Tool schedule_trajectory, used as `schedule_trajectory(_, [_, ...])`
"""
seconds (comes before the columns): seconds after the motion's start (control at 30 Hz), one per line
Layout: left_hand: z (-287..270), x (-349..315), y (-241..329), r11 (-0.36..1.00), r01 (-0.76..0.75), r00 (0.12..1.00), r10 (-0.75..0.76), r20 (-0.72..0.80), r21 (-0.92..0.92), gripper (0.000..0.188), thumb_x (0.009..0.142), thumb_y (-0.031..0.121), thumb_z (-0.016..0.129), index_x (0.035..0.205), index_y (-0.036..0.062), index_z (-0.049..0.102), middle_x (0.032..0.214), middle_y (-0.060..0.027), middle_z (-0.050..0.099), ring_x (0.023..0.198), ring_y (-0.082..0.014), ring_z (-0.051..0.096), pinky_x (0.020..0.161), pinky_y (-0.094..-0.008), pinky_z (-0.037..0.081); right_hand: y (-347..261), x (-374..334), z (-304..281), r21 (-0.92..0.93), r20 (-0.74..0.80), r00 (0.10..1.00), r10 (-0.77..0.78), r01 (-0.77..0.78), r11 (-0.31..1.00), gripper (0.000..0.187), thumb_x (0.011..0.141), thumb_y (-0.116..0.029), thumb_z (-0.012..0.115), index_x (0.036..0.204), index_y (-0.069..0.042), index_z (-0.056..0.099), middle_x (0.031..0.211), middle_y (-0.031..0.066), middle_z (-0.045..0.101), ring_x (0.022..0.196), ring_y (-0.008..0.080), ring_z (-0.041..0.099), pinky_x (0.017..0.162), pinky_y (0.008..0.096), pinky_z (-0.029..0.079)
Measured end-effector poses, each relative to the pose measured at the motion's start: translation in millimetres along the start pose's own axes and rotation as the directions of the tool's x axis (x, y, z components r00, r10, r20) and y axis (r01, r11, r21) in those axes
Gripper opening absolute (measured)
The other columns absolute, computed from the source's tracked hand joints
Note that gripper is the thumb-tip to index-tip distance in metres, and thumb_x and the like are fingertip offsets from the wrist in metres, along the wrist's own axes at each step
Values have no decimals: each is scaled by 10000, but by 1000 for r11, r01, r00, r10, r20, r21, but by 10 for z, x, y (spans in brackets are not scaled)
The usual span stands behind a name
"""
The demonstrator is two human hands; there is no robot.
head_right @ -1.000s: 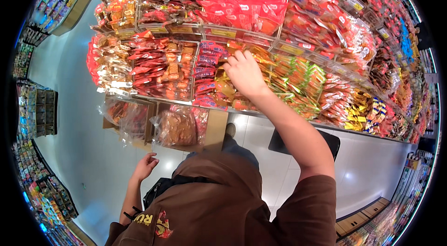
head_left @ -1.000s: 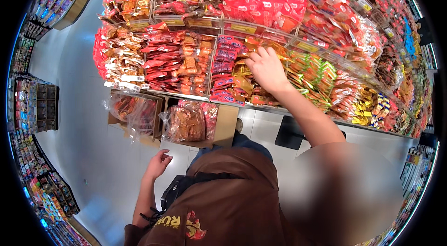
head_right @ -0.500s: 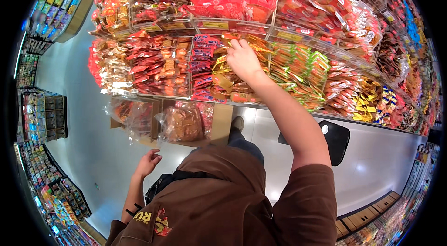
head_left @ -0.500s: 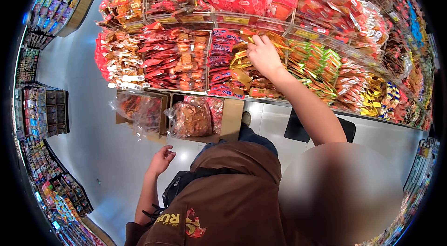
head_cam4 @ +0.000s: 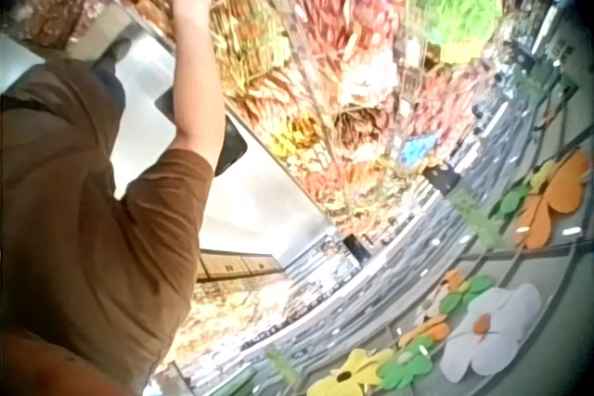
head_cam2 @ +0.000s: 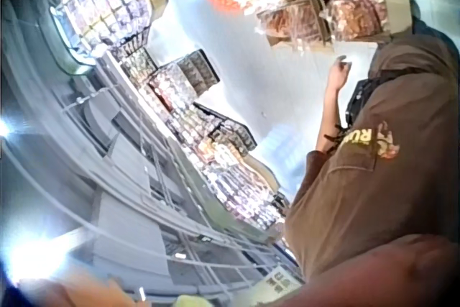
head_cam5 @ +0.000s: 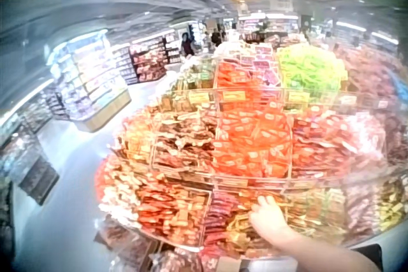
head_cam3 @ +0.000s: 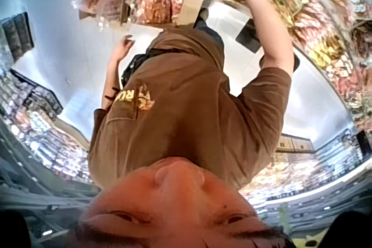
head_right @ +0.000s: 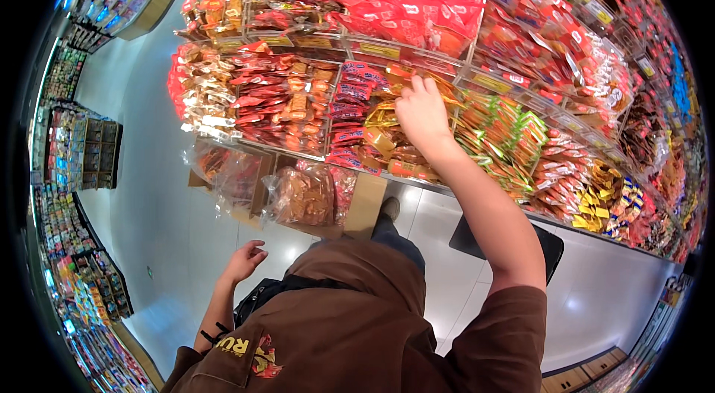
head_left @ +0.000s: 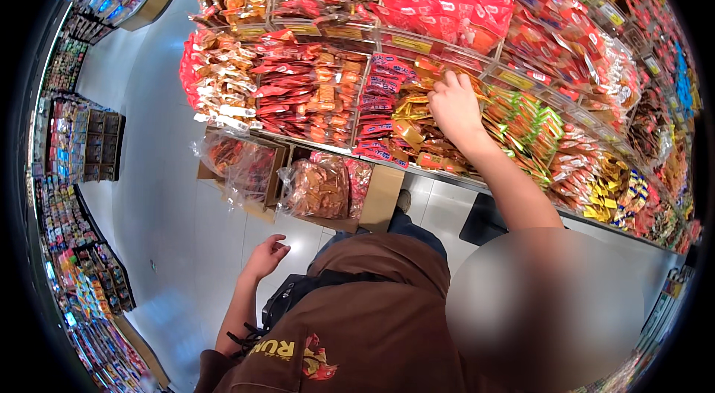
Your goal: The person picks up bags of candy from cardboard boxes on the floor and places the individual candy packets into plastic bins on a display shelf.
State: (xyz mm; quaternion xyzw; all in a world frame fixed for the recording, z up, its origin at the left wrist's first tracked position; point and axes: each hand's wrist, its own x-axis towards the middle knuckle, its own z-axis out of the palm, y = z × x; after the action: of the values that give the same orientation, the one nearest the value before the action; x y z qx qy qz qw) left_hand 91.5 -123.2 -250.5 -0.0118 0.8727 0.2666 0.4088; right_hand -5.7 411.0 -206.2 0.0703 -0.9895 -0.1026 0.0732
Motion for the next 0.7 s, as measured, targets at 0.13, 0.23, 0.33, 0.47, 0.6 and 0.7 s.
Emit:
schedule_trajectory(0.13, [59, 46, -106, 1000, -7, 1000, 7, 9, -12, 434, 912, 273, 653, 1258, 36, 543, 1023, -142, 699, 919, -237, 669, 822, -350, 524, -59, 36, -192, 92, -103, 994, -45, 55, 994, 114, 807, -219, 655, 842, -122, 703, 836, 8, 622, 948, 203, 528, 835, 354, 393])
schedule_trajectory(0.23, [53, 80, -67, 999, -4, 1000, 5, 23, -34, 434, 916, 276, 648, 1264, 41, 539, 1041, -141, 692, 934, -228, 661, 827, -347, 520, -133, 88, -208, 165, -206, 974, -91, 126, 978, 116, 805, -184, 612, 856, -127, 699, 827, 8, 623, 925, 192, 538, 817, 336, 402])
schedule_trajectory(0.33, [46, 68, -45, 999, -34, 999, 34, -2, -30, 463, 911, 314, 646, 1261, 31, 538, 1019, -165, 700, 910, -267, 678, 804, -366, 529, -238, 169, -133, 249, -237, 967, -90, 150, 957, 133, 816, -198, 639, 909, -129, 706, 845, 6, 630, 906, 194, 549, 800, 344, 417])
schedule_trajectory(0.47, [65, 78, -127, 998, -43, 999, 43, -7, -37, 462, 913, 322, 640, 1262, 38, 538, 1025, -164, 700, 909, -273, 680, 799, -371, 530, -408, 315, -45, 310, -170, 981, -93, 142, 940, 197, 818, -213, 677, 996, -137, 715, 900, 9, 660, 923, 202, 573, 798, 359, 445])
schedule_trajectory(0.6, [92, 21, -184, 997, -48, 999, 47, -26, -59, 456, 912, 328, 638, 1257, 44, 545, 1025, -163, 702, 905, -279, 682, 794, -376, 532, -521, 478, 140, 250, -56, 993, -101, 111, 962, 200, 818, -212, 674, 1002, -156, 730, 920, 8, 687, 943, 205, 586, 812, 353, 456])
schedule_trajectory(0.7, [96, -62, -276, 999, -22, 999, 21, -26, -46, 454, 912, 335, 635, 1249, 43, 552, 1016, -163, 702, 901, -280, 683, 796, -376, 533, -550, 528, 229, 244, -8, 997, -75, 74, 967, 170, 807, -228, 692, 942, -138, 744, 905, -5, 705, 911, 204, 584, 814, 356, 446])
